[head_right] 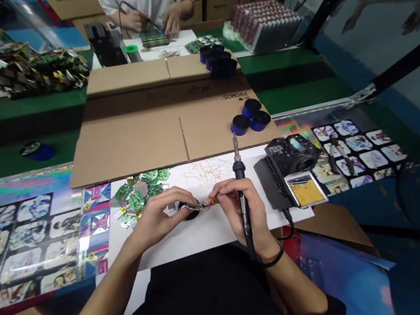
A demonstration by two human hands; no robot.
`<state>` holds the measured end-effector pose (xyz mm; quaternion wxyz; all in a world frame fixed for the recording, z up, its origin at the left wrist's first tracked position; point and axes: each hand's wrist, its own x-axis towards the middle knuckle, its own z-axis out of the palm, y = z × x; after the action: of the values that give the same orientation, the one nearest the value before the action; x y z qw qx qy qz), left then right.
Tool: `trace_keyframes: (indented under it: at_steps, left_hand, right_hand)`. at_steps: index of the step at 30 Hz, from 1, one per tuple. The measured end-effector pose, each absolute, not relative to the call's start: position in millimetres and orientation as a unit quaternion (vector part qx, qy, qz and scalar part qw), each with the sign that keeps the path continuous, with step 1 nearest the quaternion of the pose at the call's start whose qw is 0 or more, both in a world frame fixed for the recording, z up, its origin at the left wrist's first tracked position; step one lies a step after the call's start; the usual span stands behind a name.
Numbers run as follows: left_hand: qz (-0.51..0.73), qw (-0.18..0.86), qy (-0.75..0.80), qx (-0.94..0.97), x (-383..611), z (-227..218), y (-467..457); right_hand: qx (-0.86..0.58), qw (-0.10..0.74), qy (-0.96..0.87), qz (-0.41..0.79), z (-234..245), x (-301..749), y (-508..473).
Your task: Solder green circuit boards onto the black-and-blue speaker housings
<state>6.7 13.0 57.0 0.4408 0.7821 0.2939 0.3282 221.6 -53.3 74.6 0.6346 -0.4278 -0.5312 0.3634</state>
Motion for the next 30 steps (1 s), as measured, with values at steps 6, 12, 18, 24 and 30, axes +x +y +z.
trace_keyframes:
  at_steps: [6, 12, 18, 24, 30]
  left_hand:
    - [0.432, 0.282, 0.299, 0.803, 15.1, 51.7, 1.5]
    - [0.480, 0.211, 0.245, 0.815, 27.2, 41.7, -10.0]
    - [0.502, 0.235, 0.270, 0.787, 24.3, 35.1, -16.9]
    - [0.480, 0.317, 0.307, 0.758, 19.3, 28.7, -26.3]
    - [0.328, 0.368, 0.391, 0.777, -1.9, 18.8, -21.3]
  right_hand:
    - [-0.486, 0.567, -0.570, 0.344, 61.1, 237.5, -66.1]
    - [-0.474, 0.539, -0.604, 0.347, 41.5, 220.0, -67.5]
    - [-0.460, 0.571, -0.577, 0.360, 29.8, 205.6, -66.6]
    - [-0.460, 0.572, -0.564, 0.379, 30.7, 212.2, -68.2]
    - [-0.500, 0.539, -0.580, 0.351, 26.7, 236.1, -70.2]
